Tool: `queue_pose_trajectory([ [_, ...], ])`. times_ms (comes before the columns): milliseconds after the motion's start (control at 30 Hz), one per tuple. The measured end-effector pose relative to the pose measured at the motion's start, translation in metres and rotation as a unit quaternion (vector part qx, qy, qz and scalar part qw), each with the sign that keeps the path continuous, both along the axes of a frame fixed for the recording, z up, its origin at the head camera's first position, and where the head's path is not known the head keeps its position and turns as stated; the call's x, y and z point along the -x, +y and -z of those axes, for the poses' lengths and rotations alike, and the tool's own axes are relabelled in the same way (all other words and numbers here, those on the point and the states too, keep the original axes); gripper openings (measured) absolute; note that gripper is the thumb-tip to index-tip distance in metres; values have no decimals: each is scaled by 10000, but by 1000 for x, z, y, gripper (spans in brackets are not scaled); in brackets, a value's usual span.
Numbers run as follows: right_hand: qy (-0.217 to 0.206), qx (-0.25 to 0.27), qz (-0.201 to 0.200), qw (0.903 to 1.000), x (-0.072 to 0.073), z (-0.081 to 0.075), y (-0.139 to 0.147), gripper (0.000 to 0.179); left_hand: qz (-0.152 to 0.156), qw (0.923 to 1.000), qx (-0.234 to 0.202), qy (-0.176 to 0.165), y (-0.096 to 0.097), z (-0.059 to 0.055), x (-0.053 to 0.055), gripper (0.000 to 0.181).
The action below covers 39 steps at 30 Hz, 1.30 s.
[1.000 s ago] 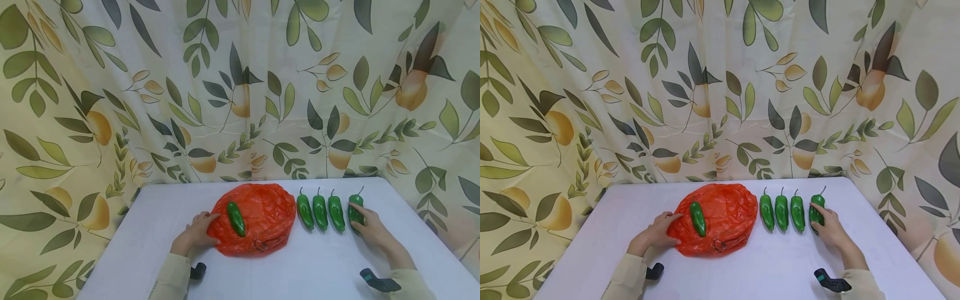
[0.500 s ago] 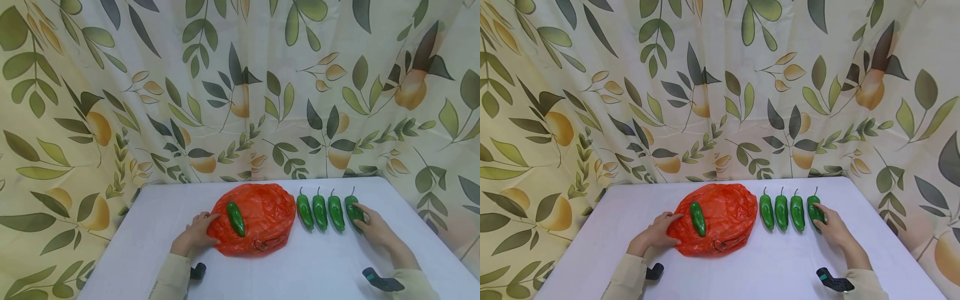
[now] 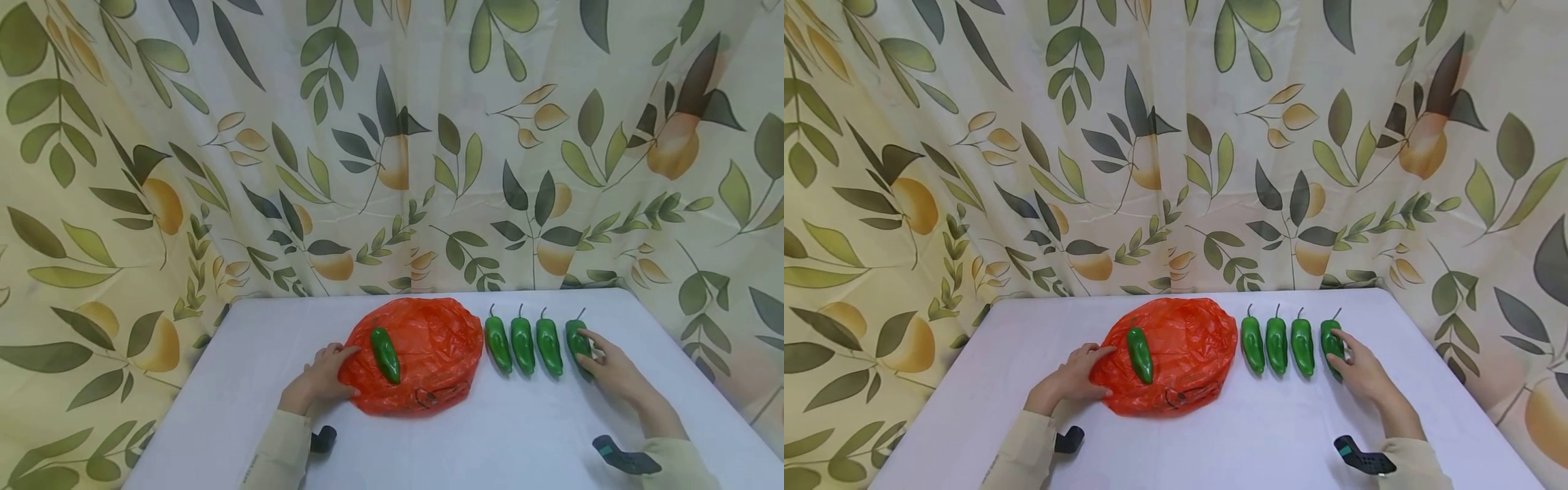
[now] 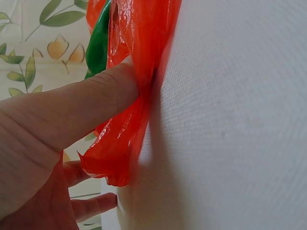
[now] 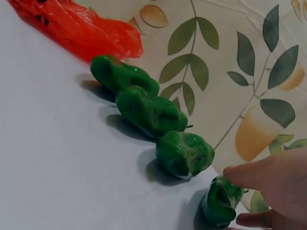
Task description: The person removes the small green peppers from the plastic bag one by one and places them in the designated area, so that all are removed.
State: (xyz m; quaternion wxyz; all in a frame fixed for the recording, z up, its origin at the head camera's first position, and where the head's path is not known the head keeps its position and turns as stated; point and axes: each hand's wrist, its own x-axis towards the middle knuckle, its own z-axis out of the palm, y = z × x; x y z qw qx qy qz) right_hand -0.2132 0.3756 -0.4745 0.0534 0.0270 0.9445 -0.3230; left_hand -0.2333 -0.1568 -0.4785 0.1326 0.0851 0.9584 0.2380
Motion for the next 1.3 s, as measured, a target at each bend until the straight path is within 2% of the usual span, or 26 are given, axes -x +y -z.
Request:
queue_pose_trajectory([
  [167,110,-45,90,9999,0,-6,-5,70,-4,10000,26,16,0,-1,0,86],
  [433,776,-96,1,9969,-6,-19,-19,63,15,10000,0,-43,1,-2,-1,85],
  [667,1094,-32,-43,9940,-9,-28,-45,60,-10,10000,-30,-25,2,-3,-2,85],
  [900,1357,-13,-293,9903,-7,-27,-76,56,-30,10000,-2,-66,2,-4,-2,85],
  [1133,1271,85,-651,9897,4,-32,-113,56,-75,9999,-71,-30,3,-7,3,85],
  [1300,1305,344,-832,9874,3,-31,-143,55,-113,9998,-13,-150,1,-5,-1,86],
])
